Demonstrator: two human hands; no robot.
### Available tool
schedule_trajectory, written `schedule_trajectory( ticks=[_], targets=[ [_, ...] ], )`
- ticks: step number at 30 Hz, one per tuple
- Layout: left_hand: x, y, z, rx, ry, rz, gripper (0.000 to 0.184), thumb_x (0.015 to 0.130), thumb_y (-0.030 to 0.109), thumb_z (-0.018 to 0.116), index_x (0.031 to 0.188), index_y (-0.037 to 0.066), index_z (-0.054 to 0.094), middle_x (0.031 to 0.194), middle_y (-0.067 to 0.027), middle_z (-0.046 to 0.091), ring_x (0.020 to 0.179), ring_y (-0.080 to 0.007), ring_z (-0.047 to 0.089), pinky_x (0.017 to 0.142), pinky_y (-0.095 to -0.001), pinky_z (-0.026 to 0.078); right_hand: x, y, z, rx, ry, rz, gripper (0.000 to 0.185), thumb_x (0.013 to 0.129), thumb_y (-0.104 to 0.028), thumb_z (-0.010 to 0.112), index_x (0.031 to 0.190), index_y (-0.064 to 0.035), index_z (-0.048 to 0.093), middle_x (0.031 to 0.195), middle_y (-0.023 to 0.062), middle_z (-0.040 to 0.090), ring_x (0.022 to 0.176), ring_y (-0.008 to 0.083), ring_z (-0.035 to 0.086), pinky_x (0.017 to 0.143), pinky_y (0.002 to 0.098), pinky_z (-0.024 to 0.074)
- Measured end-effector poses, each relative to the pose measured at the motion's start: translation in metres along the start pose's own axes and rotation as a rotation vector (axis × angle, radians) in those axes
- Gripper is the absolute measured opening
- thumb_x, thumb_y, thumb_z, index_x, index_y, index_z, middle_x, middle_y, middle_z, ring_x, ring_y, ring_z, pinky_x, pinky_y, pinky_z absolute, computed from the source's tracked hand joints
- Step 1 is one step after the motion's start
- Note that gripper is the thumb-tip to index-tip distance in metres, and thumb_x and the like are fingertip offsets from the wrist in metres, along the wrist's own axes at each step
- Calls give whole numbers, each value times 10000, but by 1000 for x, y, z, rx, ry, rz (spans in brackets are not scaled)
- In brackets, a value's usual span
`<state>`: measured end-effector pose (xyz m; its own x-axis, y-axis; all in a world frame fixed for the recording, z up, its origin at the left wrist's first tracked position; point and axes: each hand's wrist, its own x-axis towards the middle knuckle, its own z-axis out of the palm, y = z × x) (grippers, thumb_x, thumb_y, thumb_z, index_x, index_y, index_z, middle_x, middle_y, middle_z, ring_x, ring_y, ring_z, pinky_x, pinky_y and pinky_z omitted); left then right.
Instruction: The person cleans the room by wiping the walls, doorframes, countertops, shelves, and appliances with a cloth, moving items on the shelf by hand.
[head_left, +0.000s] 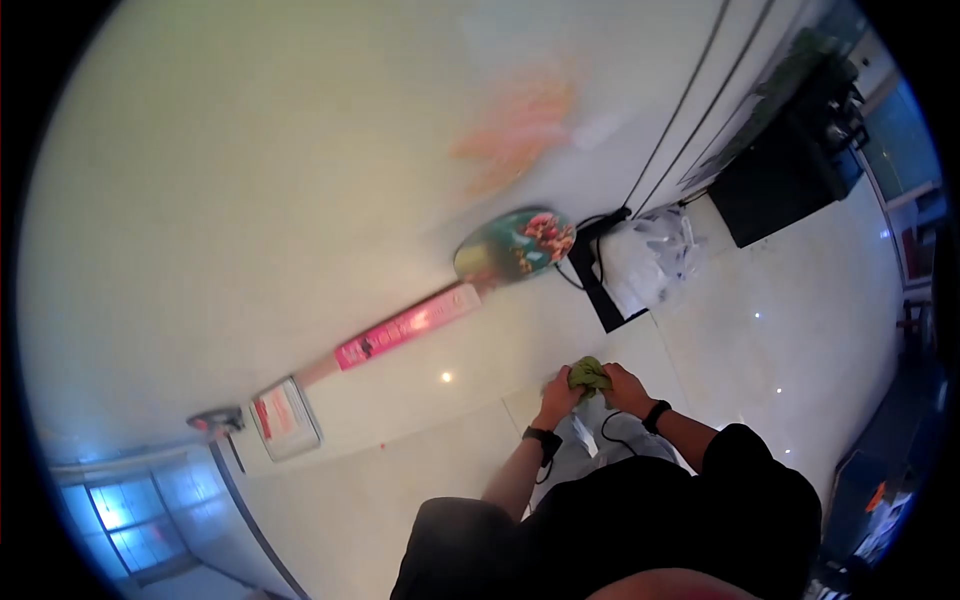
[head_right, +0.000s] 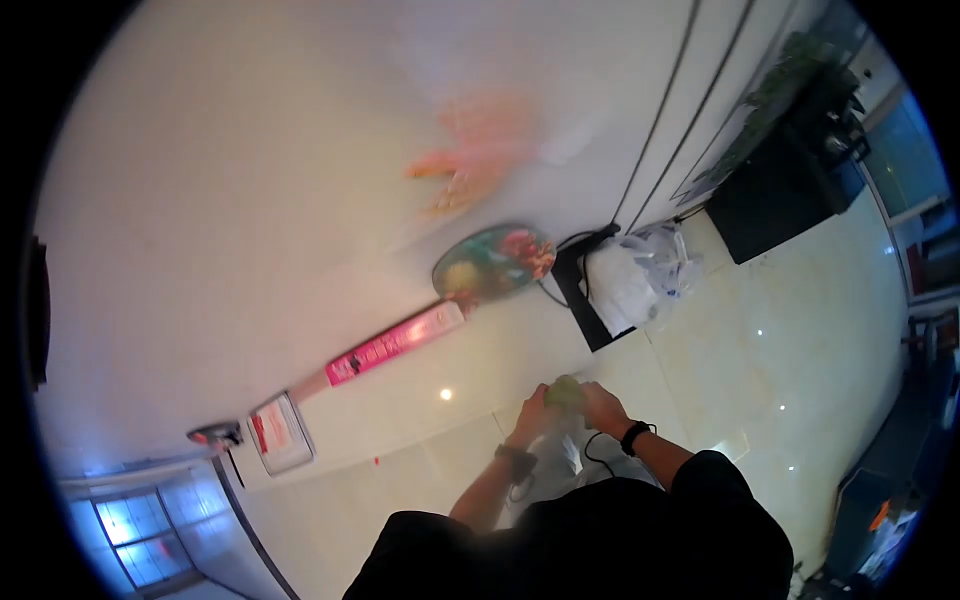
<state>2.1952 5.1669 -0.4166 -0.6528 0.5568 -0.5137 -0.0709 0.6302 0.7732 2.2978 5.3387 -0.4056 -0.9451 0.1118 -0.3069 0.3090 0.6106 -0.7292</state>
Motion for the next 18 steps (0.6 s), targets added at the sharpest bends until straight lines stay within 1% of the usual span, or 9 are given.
schedule_trajectory(
  ticks=[2, 5, 6, 8, 11, 13, 15, 17, 18],
  targets=[
    [-9, 52, -18, -140, -14, -29, 375, 803, 186, 692, 1106, 62, 509, 963, -207, 684, 913, -393, 664, 765, -438, 524, -7, -6, -22, 42, 111, -16, 442, 789, -133, 688, 1178, -30, 507, 1087, 206, 590, 1006, 403, 584, 854, 449, 487],
    [-14, 105, -28, -169, 90, 209, 318, 824, 125, 681, 1090, 49, 524, 933, -160, 690, 855, -291, 688, 735, -371, 530, -15, -37, -78, 140, 130, -16, 454, 806, -142, 692, 1203, -30, 500, 1109, 213, 591, 1017, 405, 585, 850, 447, 493],
    [-13, 120, -28, -267, 73, 224, 296, 831, 102, 671, 1084, 48, 526, 929, -135, 681, 851, -251, 673, 733, -350, 526, -18, -59, -107, 282, 64, 48, 503, 809, -147, 710, 1239, -29, 477, 1127, 211, 601, 1039, 362, 606, 859, 418, 497],
    [-11, 149, -24, -472, 42, 236, 256, 846, 56, 653, 1072, 45, 532, 922, -84, 662, 842, -171, 643, 729, -309, 517, -21, -57, -132, 386, 42, 2, 536, 837, -145, 699, 1295, -36, 442, 1194, 173, 589, 1099, 303, 593, 907, 390, 481],
    [-14, 208, -8, -528, 77, 334, 237, 851, 19, 634, 1062, 51, 533, 931, -40, 617, 856, -123, 590, 746, -279, 501, -27, -55, -173, 700, 42, -116, 577, 882, -137, 666, 1375, -52, 378, 1290, 108, 543, 1179, 223, 539, 978, 358, 442],
    [-13, 248, 14, -566, 40, 239, 242, 855, 31, 628, 1071, 49, 521, 966, -62, 619, 907, -139, 594, 782, -291, 497, -37, -46, -219, 925, 7, -148, 593, 904, -124, 643, 1411, -61, 343, 1340, 75, 502, 1215, 191, 500, 1013, 346, 417],
    [-2, 279, 45, -545, 26, 333, 271, 863, 56, 628, 1109, 35, 517, 1018, -90, 628, 944, -171, 613, 810, -320, 506, -55, -27, -266, 1147, -63, -110, 599, 919, -108, 623, 1432, -66, 318, 1377, 54, 461, 1237, 176, 469, 1035, 340, 399],
    [16, 317, 83, -449, 22, 378, 310, 870, 81, 624, 1153, 21, 514, 1049, -116, 632, 981, -199, 625, 839, -336, 509, -68, 4, -315, 1207, -7, -43, 604, 903, -106, 646, 1421, -58, 338, 1344, 64, 490, 1212, 168, 486, 1019, 328, 411],
    [25, 337, 102, -393, -24, 347, 398, 864, 74, 641, 1228, 26, 486, 1116, -123, 603, 1045, -214, 610, 881, -344, 508, -72, 24, -337, 1244, 21, -17, 607, 896, -106, 658, 1415, -54, 347, 1328, 69, 505, 1200, 164, 494, 1010, 322, 416]
  ],
)
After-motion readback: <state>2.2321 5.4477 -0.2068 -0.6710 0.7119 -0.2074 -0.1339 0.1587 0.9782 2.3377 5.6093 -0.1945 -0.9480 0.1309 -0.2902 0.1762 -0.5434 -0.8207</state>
